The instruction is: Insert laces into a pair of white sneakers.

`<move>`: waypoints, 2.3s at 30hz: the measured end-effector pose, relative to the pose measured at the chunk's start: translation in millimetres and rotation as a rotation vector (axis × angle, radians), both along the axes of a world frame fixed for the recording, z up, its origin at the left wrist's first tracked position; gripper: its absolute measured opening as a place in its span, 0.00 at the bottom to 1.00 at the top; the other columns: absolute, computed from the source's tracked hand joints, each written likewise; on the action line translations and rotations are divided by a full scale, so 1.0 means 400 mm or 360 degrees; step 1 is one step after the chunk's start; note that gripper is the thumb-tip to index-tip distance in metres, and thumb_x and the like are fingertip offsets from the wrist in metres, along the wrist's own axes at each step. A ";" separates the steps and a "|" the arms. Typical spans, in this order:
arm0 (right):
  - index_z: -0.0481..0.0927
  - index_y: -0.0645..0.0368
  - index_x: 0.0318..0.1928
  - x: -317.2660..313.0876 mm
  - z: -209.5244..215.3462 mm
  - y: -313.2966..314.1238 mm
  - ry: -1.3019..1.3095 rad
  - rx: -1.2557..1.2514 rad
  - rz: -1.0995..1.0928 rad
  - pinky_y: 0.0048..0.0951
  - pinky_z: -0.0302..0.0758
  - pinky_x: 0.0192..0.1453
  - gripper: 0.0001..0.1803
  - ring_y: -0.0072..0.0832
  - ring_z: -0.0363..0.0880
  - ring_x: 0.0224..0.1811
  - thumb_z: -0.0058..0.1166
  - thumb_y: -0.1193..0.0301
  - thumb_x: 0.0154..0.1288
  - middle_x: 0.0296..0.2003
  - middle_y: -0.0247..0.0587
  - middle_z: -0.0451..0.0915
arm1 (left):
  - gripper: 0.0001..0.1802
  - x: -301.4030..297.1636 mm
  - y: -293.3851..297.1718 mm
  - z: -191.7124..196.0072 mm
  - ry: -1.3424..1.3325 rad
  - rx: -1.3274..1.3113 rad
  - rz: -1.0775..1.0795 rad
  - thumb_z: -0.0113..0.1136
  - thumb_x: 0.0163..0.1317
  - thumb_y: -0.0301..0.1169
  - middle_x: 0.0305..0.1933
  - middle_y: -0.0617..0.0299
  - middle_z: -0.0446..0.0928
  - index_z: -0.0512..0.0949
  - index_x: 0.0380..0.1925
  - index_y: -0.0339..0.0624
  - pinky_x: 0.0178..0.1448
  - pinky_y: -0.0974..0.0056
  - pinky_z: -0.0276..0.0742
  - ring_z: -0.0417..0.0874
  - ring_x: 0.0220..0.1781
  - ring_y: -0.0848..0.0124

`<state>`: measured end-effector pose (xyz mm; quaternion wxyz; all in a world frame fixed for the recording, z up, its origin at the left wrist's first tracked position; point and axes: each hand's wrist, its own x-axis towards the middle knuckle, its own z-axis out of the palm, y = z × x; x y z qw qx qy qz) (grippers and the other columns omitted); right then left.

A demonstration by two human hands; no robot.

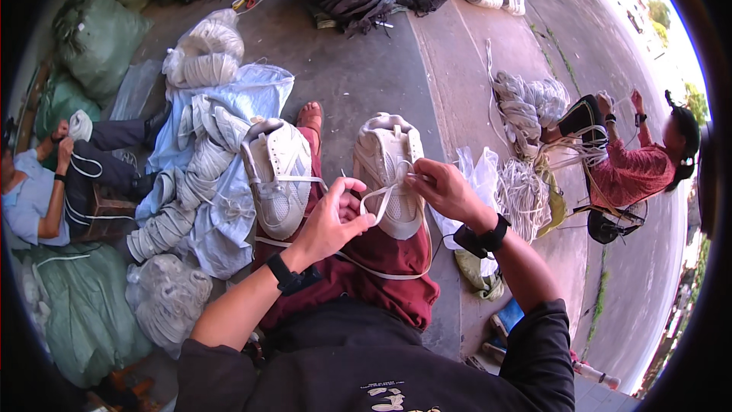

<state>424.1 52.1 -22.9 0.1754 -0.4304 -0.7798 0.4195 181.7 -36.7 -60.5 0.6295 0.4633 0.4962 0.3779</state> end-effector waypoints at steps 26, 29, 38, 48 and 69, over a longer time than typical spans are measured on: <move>0.74 0.67 0.34 -0.006 0.007 0.003 -0.0018 -0.0003 0.0048 0.38 0.66 0.30 0.14 0.37 0.64 0.21 0.56 0.67 0.69 0.21 0.53 0.69 | 0.05 -0.010 -0.015 0.054 0.0446 0.1044 0.0003 0.61 0.62 0.26 0.44 0.56 0.80 0.82 0.34 0.35 0.44 0.63 0.78 0.82 0.35 0.68; 0.74 0.67 0.34 -0.003 0.002 0.007 -0.0077 -0.0033 0.0047 0.38 0.66 0.30 0.14 0.38 0.64 0.21 0.55 0.67 0.70 0.21 0.53 0.69 | 0.10 -0.014 -0.018 0.065 0.0418 0.1028 -0.0123 0.61 0.62 0.30 0.49 0.55 0.79 0.82 0.26 0.35 0.45 0.62 0.77 0.82 0.35 0.67; 0.73 0.68 0.32 -0.011 0.003 0.009 0.0003 -0.0001 0.0030 0.39 0.65 0.29 0.17 0.38 0.62 0.21 0.54 0.65 0.71 0.20 0.54 0.67 | 0.17 -0.002 0.008 0.039 0.0738 0.0944 0.0106 0.62 0.66 0.40 0.43 0.52 0.78 0.82 0.29 0.35 0.50 0.55 0.74 0.80 0.43 0.55; 0.74 0.70 0.30 -0.021 0.029 0.041 0.0093 -0.0197 -0.0005 0.33 0.62 0.27 0.21 0.20 0.59 0.24 0.53 0.62 0.73 0.18 0.41 0.63 | 0.11 0.034 0.070 0.010 0.0779 0.0851 0.0118 0.67 0.61 0.34 0.37 0.56 0.73 0.81 0.32 0.34 0.46 0.60 0.75 0.79 0.39 0.61; 0.69 0.48 0.25 0.234 0.058 0.263 0.1800 -0.0886 -0.1035 0.25 0.55 0.25 0.15 0.18 0.54 0.17 0.49 0.65 0.73 0.18 0.24 0.64 | 0.22 0.025 0.065 -0.010 0.0705 0.0854 0.0052 0.75 0.54 0.34 0.40 0.59 0.69 0.73 0.41 0.40 0.48 0.64 0.73 0.73 0.41 0.67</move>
